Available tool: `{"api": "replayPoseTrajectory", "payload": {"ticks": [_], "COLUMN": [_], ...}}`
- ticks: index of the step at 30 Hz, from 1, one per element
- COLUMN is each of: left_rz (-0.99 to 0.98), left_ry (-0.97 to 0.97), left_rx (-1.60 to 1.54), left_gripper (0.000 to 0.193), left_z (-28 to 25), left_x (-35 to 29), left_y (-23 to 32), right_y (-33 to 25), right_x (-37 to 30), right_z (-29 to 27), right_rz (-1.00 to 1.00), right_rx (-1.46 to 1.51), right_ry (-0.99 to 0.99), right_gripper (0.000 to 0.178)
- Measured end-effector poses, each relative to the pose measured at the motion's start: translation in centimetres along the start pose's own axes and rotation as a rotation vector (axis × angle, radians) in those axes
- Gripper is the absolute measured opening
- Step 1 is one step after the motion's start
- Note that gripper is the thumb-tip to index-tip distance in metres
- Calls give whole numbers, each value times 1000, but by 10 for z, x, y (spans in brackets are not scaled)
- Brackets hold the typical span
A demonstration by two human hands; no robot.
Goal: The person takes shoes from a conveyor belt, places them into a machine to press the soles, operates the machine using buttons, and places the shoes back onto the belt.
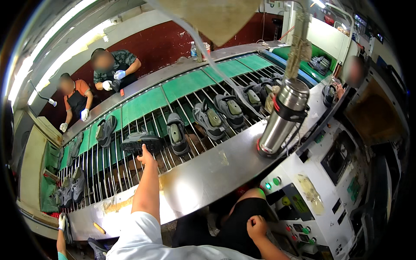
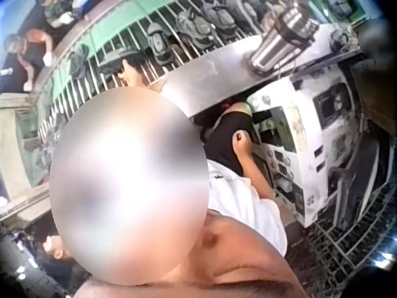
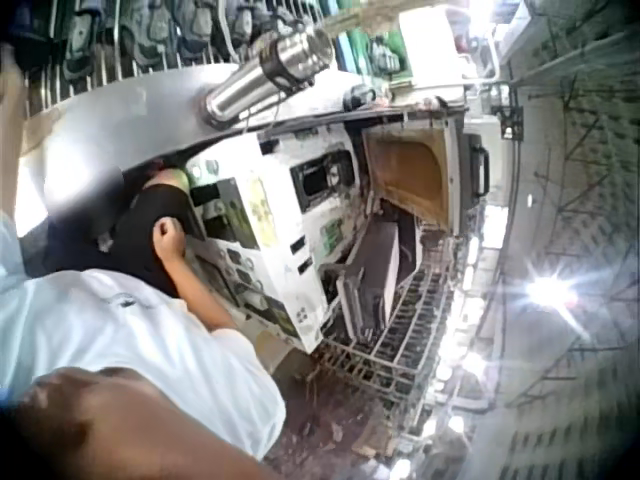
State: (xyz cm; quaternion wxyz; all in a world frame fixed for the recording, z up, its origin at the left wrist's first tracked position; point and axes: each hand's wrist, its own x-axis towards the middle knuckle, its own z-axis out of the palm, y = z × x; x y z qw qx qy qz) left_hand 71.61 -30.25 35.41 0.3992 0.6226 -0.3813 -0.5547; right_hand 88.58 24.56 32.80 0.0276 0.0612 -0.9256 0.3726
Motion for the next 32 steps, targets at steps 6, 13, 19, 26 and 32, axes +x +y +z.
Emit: {"api": "replayPoseTrajectory", "payload": {"ticks": [6, 13, 19, 26, 32], "left_rz": [-93, -132, 98, 846, 1517], "left_ry": [-83, -499, -859, -1307, -1766], "left_rx": [-50, -38, 277, 1124, 1312], "left_gripper": [118, 113, 62, 77, 67], "left_z": [44, 12, -73, -181, -232], "left_x": [43, 64, 46, -188, -341], "left_y": [13, 35, 96, 199, 169], "right_y": [4, 13, 9, -97, -181], "right_x": [1, 1, -3, 45, 44], "right_z": [2, 5, -9, -46, -117], "right_rz": [113, 134, 81, -578, -1064], "right_rx": [-103, -52, -16, 192, -54], "right_ry": [74, 128, 58, -59, -310], "right_gripper": [11, 12, 10, 39, 77]}}
